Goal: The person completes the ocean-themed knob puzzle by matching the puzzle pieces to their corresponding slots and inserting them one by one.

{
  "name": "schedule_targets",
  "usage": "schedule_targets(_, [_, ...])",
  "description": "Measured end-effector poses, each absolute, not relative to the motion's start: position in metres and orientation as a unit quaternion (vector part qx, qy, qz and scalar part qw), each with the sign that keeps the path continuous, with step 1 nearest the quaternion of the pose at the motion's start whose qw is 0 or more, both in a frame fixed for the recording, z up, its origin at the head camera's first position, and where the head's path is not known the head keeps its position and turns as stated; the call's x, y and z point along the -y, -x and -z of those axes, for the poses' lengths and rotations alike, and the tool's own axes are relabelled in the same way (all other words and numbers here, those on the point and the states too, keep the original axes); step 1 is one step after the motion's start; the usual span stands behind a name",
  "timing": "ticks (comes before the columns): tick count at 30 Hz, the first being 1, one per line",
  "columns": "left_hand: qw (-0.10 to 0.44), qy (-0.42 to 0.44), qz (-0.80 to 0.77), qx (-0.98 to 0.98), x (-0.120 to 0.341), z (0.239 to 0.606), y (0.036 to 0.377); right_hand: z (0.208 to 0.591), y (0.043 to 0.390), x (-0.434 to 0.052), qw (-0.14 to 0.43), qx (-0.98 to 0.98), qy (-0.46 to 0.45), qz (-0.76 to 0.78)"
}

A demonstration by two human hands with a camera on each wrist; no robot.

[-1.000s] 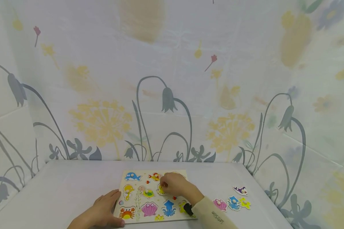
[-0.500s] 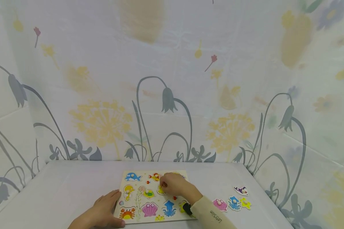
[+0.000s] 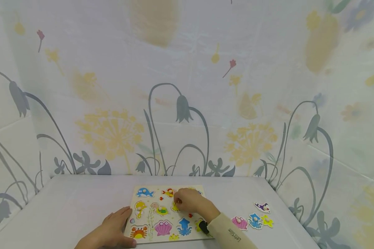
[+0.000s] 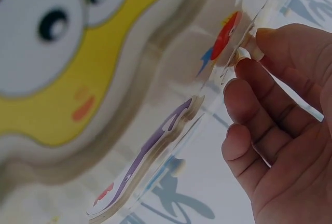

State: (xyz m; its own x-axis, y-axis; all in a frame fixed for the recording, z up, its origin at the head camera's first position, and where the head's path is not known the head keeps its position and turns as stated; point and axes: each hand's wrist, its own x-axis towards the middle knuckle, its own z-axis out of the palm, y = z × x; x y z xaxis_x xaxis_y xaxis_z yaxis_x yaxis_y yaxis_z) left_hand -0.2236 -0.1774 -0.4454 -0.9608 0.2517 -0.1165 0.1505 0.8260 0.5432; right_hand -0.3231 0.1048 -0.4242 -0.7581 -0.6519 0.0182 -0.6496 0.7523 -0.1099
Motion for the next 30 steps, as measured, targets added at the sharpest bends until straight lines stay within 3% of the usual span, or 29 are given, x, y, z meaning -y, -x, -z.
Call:
schedule_targets(19, [0.093, -0.099, -0.280, -0.950, 0.174, 0.446, 0.224, 0.413, 0.318, -0.164, 0.017, -0.952, 0.300, 0.056])
schedule_targets(30, [0.104, -0.087, -0.291, -0.947, 0.174, 0.444, 0.223, 0.408, 0.312, -0.233, -0.025, -0.963, 0.263, 0.056])
